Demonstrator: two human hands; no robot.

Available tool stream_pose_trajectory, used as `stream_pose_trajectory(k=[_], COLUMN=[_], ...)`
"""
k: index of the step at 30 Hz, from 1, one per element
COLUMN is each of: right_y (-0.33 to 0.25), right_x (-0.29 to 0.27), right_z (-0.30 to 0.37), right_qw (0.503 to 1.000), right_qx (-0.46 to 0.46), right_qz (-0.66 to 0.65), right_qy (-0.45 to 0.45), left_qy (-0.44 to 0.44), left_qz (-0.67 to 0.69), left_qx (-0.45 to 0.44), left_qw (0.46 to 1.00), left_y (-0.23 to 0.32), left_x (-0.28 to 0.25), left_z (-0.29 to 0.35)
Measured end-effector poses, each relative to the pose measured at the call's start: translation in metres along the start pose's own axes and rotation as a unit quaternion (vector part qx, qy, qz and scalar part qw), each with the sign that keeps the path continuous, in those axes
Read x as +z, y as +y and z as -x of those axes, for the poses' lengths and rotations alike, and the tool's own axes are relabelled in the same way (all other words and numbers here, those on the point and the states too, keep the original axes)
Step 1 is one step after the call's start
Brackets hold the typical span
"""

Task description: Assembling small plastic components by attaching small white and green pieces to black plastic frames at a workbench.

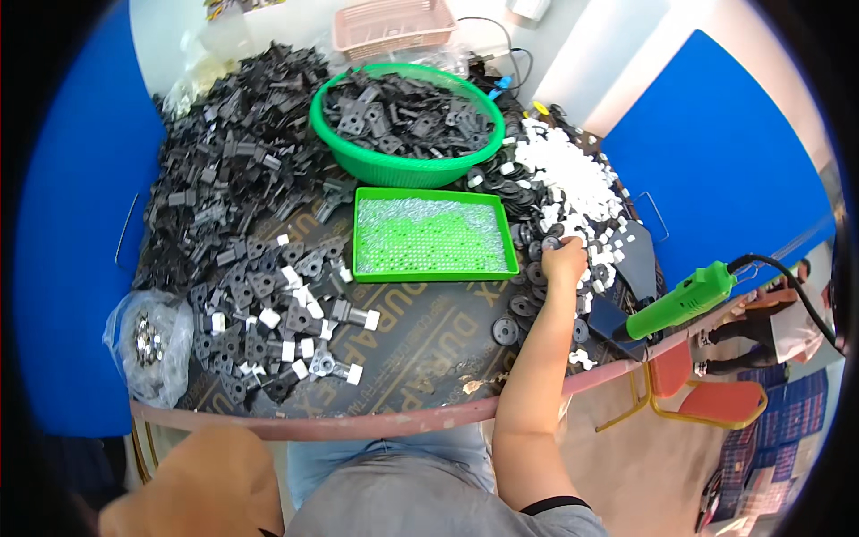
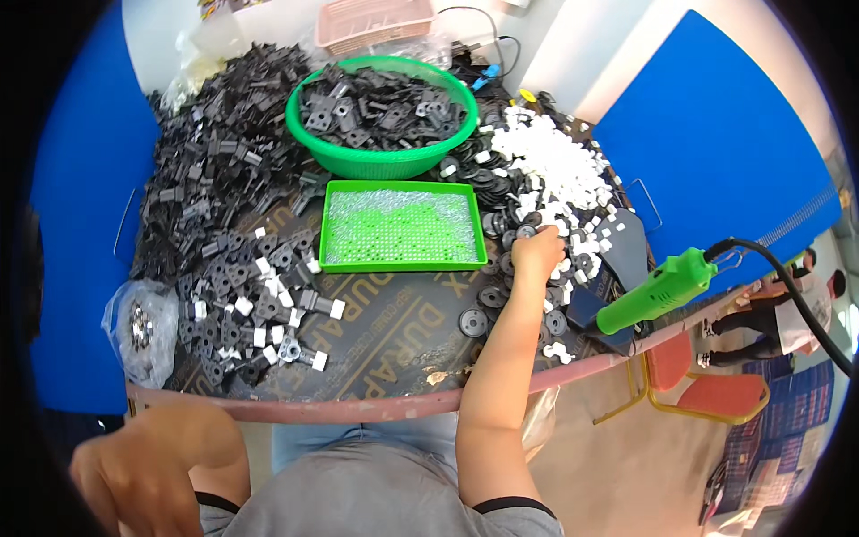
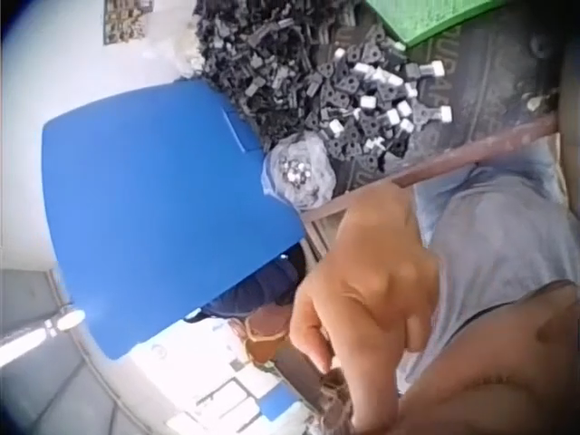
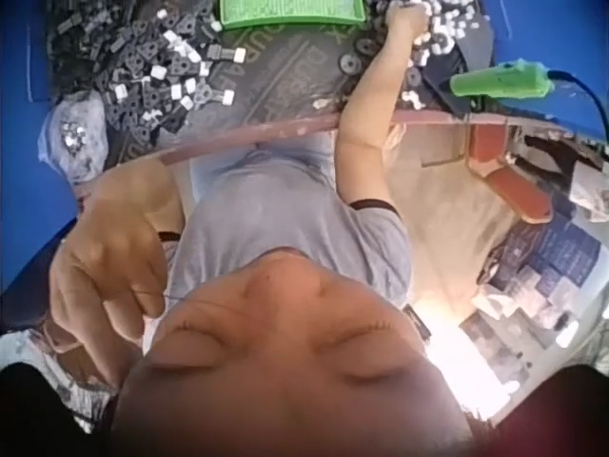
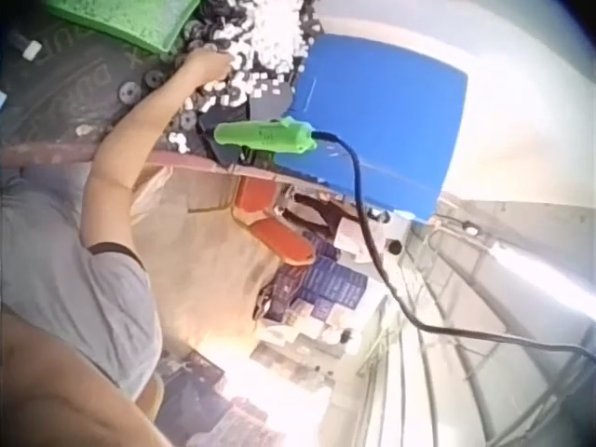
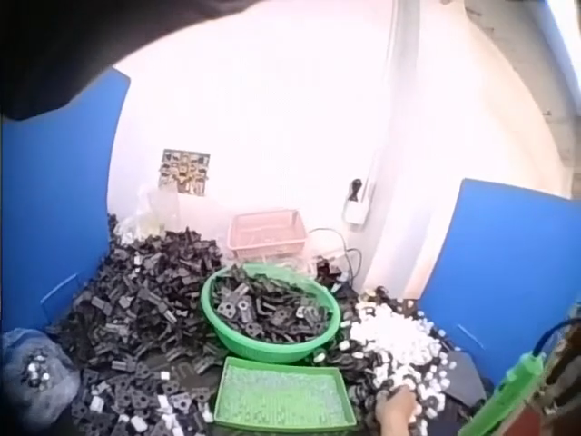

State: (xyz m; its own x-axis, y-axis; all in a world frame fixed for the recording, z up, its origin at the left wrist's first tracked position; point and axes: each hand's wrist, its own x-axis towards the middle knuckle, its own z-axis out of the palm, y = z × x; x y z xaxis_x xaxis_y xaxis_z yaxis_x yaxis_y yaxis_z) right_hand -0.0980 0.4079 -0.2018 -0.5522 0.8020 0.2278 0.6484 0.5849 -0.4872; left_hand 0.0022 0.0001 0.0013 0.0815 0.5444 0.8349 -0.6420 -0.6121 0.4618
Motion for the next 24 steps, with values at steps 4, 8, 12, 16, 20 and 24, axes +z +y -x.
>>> stream_pose_trajectory(k=[4, 8, 12, 16, 20, 24], right_y=[0.019, 0.002, -0.016, -0.019, 0.006, 0.017], right_x=[0.009, 0.008, -0.019, -0.014, -0.009, -0.031], right_z=[-0.010, -0.001, 0.013, 0.009, -0.008, 0.000], right_qw=[0.999, 1.000, 0.997, 0.986, 0.984, 0.989], right_qx=[-0.022, -0.008, -0.024, -0.045, 0.011, 0.100], right_qz=[0.019, -0.023, -0.051, -0.139, -0.077, 0.110], right_qy=[0.040, 0.018, 0.061, 0.081, 0.158, 0.019], left_qy=[-0.144, -0.214, 0.179, 0.466, 0.538, 0.590], left_qz=[-0.125, -0.368, -0.441, -0.469, -0.432, -0.387], left_qx=[-0.122, -0.325, -0.484, -0.411, -0.282, -0.256], left_qw=[0.974, 0.845, 0.735, 0.628, 0.666, 0.661], left_y=[-0.008, -0.018, -0.022, -0.027, -0.036, -0.030], left_x=[-0.007, -0.016, -0.074, -0.115, -0.124, -0.129], left_z=[0.014, 0.025, 0.037, 0.078, 0.100, 0.109])
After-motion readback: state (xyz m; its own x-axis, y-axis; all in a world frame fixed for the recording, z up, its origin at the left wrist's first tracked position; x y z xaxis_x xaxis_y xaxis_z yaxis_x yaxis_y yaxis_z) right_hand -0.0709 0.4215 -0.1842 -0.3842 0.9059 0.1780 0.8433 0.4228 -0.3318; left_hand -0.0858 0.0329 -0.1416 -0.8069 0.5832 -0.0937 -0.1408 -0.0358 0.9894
